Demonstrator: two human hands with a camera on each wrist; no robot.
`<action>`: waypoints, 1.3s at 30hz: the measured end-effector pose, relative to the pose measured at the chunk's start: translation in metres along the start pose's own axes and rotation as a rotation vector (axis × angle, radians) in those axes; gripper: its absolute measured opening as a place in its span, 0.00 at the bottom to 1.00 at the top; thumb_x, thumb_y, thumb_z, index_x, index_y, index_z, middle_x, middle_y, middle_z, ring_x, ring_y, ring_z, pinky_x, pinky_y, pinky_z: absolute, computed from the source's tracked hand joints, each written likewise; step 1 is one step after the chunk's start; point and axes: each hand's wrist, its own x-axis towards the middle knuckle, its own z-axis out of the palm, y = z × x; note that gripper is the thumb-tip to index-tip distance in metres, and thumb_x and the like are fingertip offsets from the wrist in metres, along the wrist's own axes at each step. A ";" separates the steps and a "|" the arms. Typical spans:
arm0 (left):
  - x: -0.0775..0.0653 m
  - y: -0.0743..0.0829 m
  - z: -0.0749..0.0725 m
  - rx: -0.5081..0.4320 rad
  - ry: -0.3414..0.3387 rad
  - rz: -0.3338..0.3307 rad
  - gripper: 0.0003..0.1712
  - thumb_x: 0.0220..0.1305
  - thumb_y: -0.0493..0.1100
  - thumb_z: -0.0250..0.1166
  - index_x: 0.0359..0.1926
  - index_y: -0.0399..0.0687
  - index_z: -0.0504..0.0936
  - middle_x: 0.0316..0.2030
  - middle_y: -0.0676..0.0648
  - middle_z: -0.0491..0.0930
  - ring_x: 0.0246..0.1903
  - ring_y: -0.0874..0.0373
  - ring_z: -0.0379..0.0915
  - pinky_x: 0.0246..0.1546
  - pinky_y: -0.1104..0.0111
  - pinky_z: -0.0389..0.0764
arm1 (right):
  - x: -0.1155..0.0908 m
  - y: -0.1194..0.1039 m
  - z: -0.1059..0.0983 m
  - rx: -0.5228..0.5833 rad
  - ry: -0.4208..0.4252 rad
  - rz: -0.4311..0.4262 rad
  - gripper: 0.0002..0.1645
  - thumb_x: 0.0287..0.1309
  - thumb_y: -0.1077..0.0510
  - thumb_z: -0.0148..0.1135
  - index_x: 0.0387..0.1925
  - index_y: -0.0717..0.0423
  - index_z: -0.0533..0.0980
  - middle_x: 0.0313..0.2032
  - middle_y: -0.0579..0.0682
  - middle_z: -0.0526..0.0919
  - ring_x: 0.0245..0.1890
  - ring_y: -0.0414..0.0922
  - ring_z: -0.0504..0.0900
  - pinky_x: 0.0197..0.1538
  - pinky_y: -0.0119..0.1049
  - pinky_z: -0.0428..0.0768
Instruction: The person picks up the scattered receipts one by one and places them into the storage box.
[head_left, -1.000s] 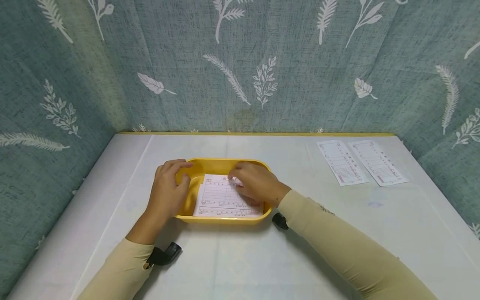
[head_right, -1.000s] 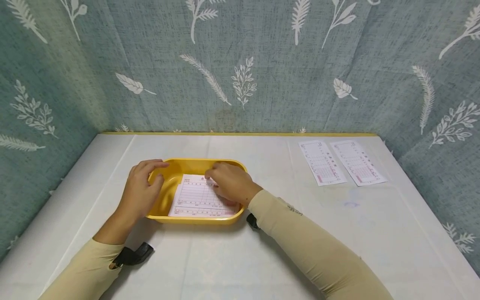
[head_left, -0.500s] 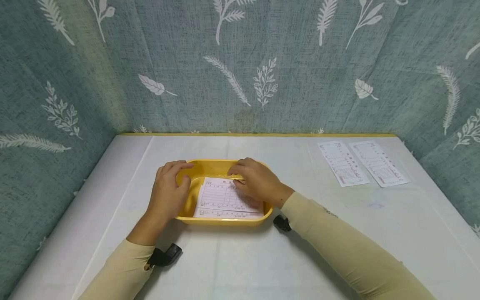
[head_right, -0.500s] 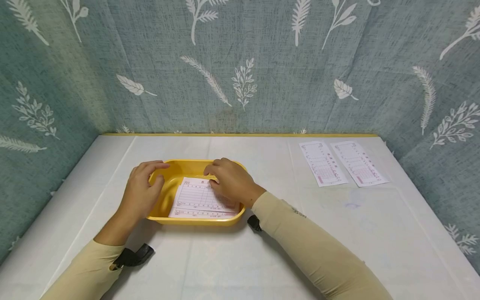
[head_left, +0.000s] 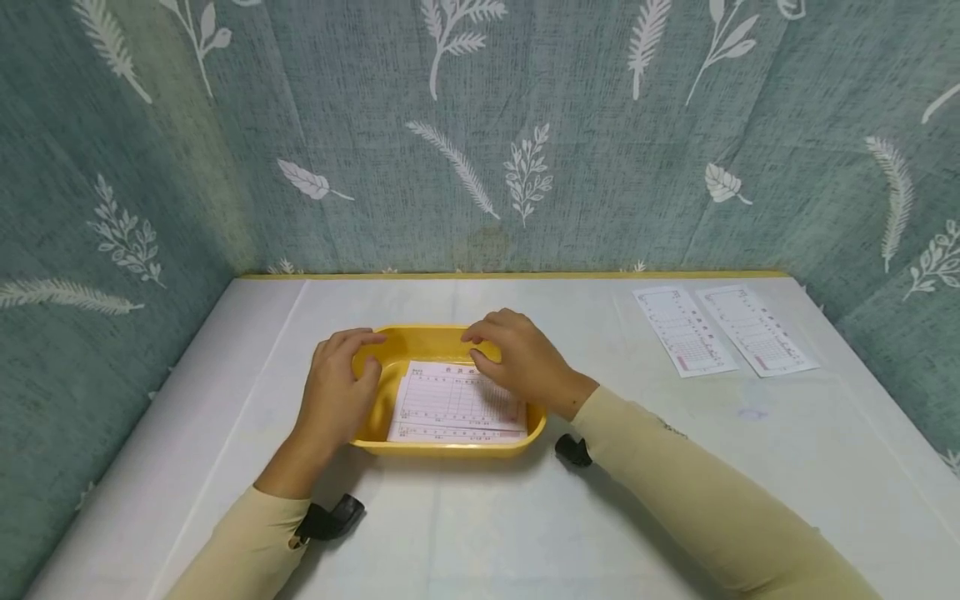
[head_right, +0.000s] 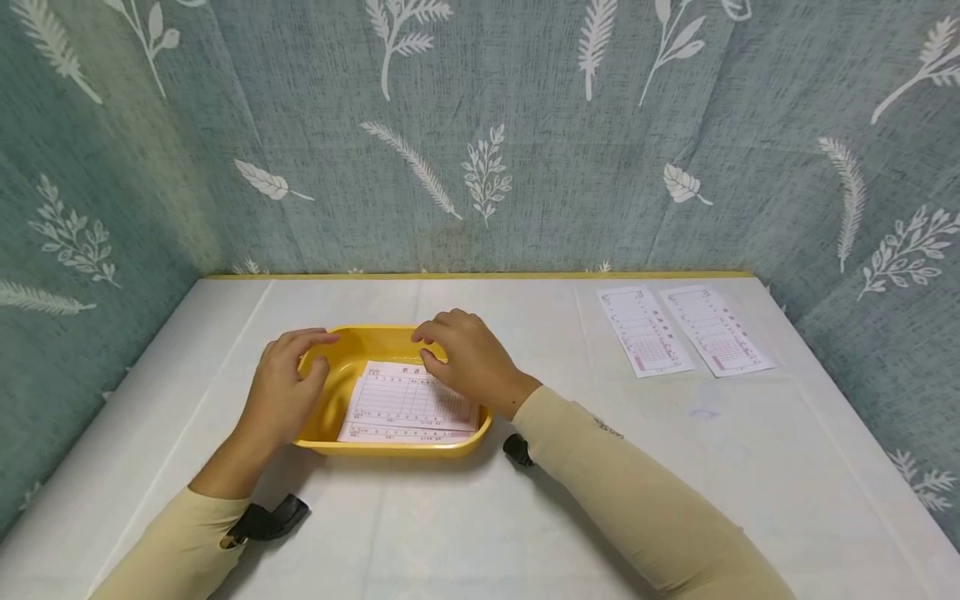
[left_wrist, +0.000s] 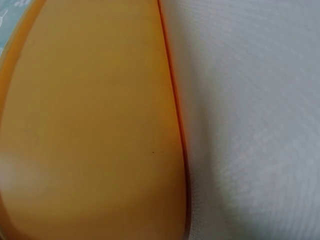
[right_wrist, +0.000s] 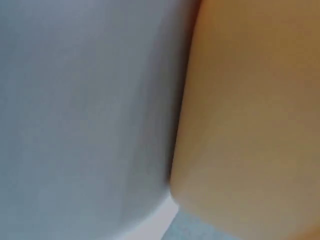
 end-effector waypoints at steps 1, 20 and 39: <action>0.000 0.000 0.000 0.001 -0.001 0.001 0.18 0.69 0.39 0.54 0.56 0.42 0.82 0.63 0.40 0.74 0.63 0.41 0.64 0.65 0.46 0.66 | -0.002 0.001 -0.003 0.002 0.017 -0.006 0.10 0.62 0.60 0.65 0.45 0.55 0.83 0.39 0.46 0.84 0.43 0.46 0.80 0.53 0.39 0.80; 0.000 0.001 -0.001 0.007 -0.003 -0.010 0.19 0.69 0.38 0.53 0.56 0.42 0.82 0.63 0.39 0.74 0.63 0.40 0.63 0.65 0.44 0.65 | -0.052 0.015 -0.040 0.115 0.126 0.129 0.13 0.66 0.57 0.62 0.50 0.53 0.82 0.50 0.48 0.83 0.57 0.48 0.76 0.62 0.48 0.76; -0.001 0.004 0.001 0.003 -0.002 -0.014 0.19 0.69 0.37 0.53 0.56 0.42 0.82 0.63 0.39 0.73 0.63 0.39 0.63 0.64 0.43 0.65 | -0.074 0.039 -0.058 0.094 0.054 0.276 0.27 0.68 0.53 0.60 0.67 0.52 0.72 0.67 0.55 0.74 0.67 0.54 0.69 0.70 0.56 0.67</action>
